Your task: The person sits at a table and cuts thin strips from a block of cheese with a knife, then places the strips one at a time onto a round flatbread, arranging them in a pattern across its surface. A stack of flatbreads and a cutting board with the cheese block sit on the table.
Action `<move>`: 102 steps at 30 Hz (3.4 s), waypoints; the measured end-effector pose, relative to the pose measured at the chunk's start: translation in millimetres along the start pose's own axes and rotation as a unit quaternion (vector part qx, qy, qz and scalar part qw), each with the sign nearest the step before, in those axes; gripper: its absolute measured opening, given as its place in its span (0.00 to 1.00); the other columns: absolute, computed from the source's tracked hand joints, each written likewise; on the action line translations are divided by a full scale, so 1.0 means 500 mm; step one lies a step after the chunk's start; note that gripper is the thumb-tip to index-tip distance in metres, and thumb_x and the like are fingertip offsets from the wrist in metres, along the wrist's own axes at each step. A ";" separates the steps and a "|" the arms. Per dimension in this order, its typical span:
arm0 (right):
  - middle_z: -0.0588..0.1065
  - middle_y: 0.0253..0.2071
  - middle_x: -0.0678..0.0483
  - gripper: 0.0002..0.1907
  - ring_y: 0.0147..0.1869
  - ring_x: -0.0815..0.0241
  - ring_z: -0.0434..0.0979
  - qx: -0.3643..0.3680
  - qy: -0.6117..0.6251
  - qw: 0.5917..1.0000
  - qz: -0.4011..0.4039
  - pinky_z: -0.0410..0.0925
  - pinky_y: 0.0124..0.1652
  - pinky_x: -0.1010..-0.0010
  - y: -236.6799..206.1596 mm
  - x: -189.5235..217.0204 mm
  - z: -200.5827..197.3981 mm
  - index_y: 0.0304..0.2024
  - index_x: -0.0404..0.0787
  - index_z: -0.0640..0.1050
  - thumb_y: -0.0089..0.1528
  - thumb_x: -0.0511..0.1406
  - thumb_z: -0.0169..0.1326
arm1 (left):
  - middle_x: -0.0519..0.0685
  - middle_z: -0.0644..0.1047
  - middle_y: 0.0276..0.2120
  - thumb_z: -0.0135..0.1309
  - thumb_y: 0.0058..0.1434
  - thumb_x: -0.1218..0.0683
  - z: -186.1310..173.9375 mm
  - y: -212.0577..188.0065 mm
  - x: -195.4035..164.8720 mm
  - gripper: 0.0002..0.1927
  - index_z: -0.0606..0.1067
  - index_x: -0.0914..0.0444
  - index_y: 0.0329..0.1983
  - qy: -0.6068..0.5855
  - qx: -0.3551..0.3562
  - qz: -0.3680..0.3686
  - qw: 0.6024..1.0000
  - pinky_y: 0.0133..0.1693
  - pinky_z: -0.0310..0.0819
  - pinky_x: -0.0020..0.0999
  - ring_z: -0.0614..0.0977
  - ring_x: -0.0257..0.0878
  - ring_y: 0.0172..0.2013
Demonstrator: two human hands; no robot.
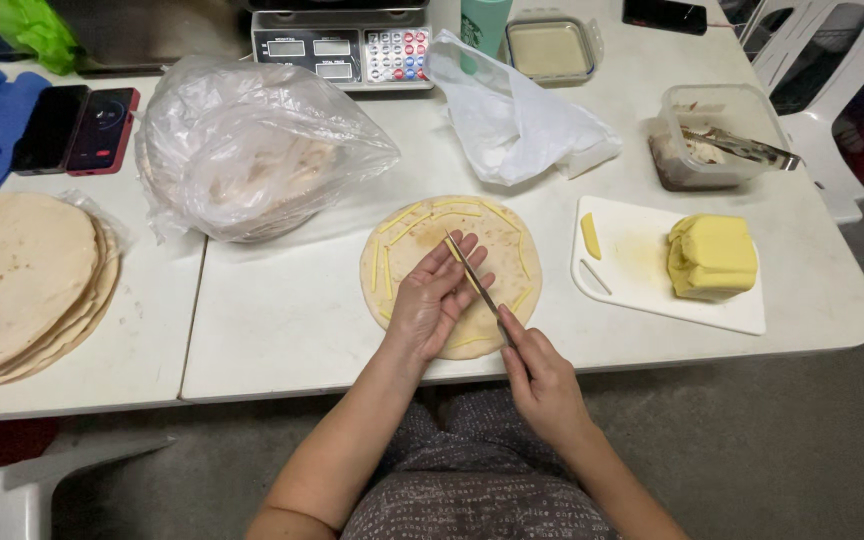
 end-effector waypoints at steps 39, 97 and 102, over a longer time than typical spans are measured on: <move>0.74 0.61 0.45 0.24 0.60 0.57 0.75 -0.111 -0.003 0.990 -0.081 0.70 0.53 0.63 0.001 -0.145 -0.042 0.72 0.41 0.67 0.73 0.31 0.50 | 0.53 0.80 0.53 0.50 0.67 0.61 0.047 -0.005 -0.051 0.18 0.74 0.70 0.59 0.369 0.003 -0.074 0.926 0.50 0.83 0.29 0.84 0.39 0.51; 0.74 0.33 0.49 0.31 0.21 0.69 0.64 -0.004 0.569 0.790 0.228 0.61 0.20 0.79 -0.021 -0.187 -0.035 0.75 0.42 0.60 0.69 0.33 0.46 | 0.57 0.80 0.40 0.58 0.58 0.57 0.107 -0.061 -0.018 0.13 0.83 0.65 0.44 0.823 0.095 0.148 0.540 0.51 0.73 0.44 0.79 0.55 0.46; 0.73 0.31 0.50 0.30 0.21 0.70 0.64 -0.008 0.563 0.794 0.229 0.60 0.19 0.79 -0.025 -0.189 -0.027 0.75 0.41 0.61 0.69 0.32 0.46 | 0.56 0.80 0.39 0.57 0.58 0.58 0.089 -0.051 0.003 0.11 0.83 0.65 0.42 0.823 0.100 0.098 0.551 0.51 0.74 0.43 0.80 0.51 0.45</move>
Point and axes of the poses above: each hand's wrist, its own y-axis towards the middle knuckle, its own z-axis out of the palm, x = y × z, the point moved 6 cm from there along y, towards the middle knuckle
